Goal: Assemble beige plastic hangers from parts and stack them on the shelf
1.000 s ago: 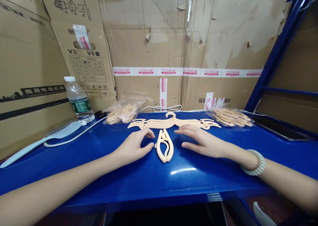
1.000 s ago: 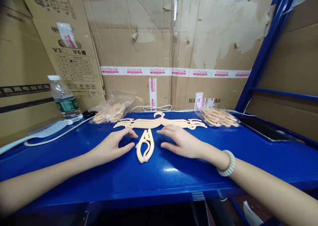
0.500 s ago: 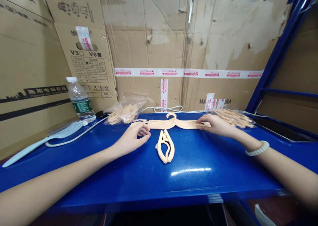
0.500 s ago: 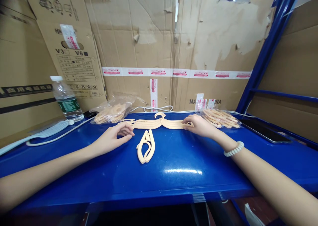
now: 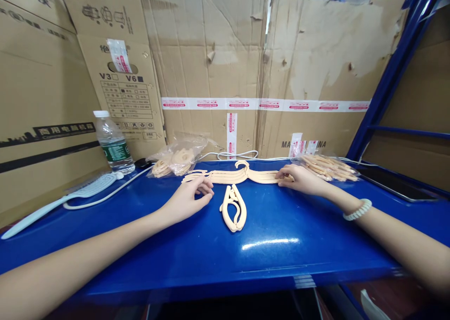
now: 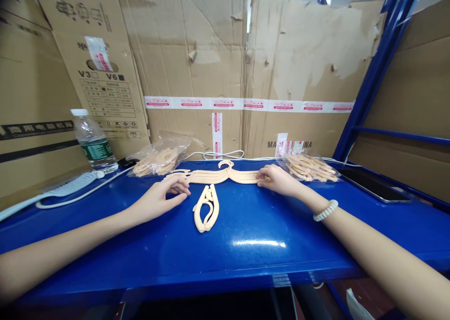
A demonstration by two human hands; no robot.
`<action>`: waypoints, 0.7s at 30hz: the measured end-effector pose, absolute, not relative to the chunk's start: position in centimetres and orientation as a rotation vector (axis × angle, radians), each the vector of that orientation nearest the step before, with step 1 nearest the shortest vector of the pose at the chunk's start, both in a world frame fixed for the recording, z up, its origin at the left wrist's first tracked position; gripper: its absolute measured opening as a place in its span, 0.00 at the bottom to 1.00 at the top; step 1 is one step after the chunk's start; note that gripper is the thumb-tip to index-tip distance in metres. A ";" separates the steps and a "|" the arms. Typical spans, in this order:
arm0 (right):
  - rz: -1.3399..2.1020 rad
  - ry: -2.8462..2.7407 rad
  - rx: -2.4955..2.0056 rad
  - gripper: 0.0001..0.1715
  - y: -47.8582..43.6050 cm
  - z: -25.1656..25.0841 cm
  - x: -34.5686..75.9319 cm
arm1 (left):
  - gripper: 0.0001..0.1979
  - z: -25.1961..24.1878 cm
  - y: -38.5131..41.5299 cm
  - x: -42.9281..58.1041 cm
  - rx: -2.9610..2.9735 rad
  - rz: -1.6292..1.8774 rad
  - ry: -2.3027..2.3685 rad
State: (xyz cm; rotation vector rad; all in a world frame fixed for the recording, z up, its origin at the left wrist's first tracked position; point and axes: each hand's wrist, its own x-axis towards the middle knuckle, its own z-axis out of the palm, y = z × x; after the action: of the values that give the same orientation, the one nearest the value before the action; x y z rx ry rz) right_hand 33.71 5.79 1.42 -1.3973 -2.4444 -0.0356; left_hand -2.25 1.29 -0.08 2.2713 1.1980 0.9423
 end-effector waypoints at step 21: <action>0.220 -2.331 -1.255 0.15 5.2 2.4 33.7 | 0.08 0.8 0.2 -1.6 1.960 1.045 1.216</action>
State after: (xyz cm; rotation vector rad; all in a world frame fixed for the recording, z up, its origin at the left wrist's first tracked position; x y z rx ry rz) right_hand 33.74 5.16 2.37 -1.2548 -2.3309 0.2201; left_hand -1.56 0.22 0.77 1.9600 1.2163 1.0453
